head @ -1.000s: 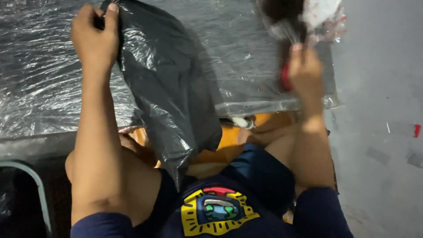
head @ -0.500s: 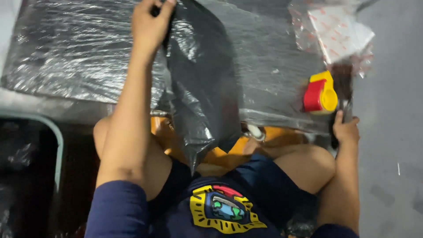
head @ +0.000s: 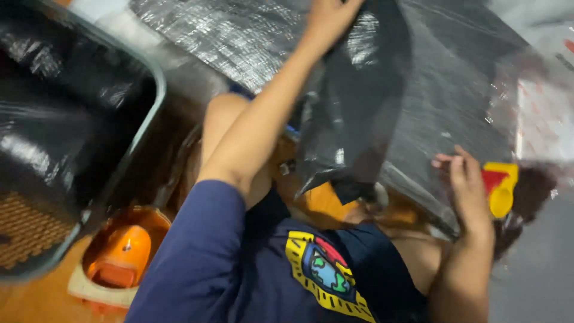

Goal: The person dusts a black plastic bag using a duster, then places a white pillow into a clear plastic bag and uses a vacuum hose to remove the air before smoothing the plastic by hand.

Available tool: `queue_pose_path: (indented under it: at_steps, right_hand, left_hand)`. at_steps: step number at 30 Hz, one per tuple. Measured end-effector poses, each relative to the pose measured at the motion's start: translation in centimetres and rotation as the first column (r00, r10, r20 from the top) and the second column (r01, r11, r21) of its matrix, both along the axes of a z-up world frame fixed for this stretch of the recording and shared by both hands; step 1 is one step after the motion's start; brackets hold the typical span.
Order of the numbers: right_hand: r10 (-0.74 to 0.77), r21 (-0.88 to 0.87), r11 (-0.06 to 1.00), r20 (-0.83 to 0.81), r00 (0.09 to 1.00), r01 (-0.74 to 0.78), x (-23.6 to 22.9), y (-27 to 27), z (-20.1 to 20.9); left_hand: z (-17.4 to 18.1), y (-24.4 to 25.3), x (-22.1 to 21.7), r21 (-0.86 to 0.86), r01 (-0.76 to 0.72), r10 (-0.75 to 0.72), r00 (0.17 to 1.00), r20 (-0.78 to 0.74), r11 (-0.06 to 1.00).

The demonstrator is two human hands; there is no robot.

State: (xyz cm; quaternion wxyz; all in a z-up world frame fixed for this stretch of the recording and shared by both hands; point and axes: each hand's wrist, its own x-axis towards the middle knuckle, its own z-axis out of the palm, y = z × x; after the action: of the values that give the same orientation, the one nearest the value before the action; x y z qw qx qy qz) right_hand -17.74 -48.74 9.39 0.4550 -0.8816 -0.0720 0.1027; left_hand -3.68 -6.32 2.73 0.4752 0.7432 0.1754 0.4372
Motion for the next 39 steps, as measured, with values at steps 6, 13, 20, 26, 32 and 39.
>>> queue_pose_path:
  at_steps: [6,13,20,26,32,39]
  right_hand:
    - [0.091,0.188,0.982,-0.298,0.950,-0.035,3.8,8.2,-5.9]
    - [0.139,0.466,0.872,-0.532,0.835,0.151,2.4,15.0,-3.7]
    - [0.092,0.354,0.933,-0.391,0.916,0.058,-0.5,18.8,0.6]
    - [0.067,0.255,0.967,-0.245,0.967,-0.002,-0.9,18.5,4.8]
    - [0.523,0.341,0.785,0.085,0.848,-0.517,-5.3,22.5,13.5]
    - [0.543,0.489,0.726,0.024,0.839,-0.484,-4.5,25.9,11.8]
  left_hand:
    - [2.0,-0.1,-3.2,-0.299,-0.108,0.077,0.990,-0.116,0.948]
    - [5.5,-1.6,-15.6,-0.548,0.402,-0.620,0.726,-0.297,0.733]
    - [5.2,-1.9,-16.6,-0.768,0.478,-0.738,0.674,0.009,0.426]
    - [7.0,-0.9,-18.8,-0.721,0.598,-0.753,0.638,0.163,0.351]
    - [10.1,4.3,-24.5,-0.813,0.507,-0.595,0.759,0.264,0.286]
    - [6.5,14.6,-37.9,-0.824,0.365,-0.218,0.930,0.297,0.432]
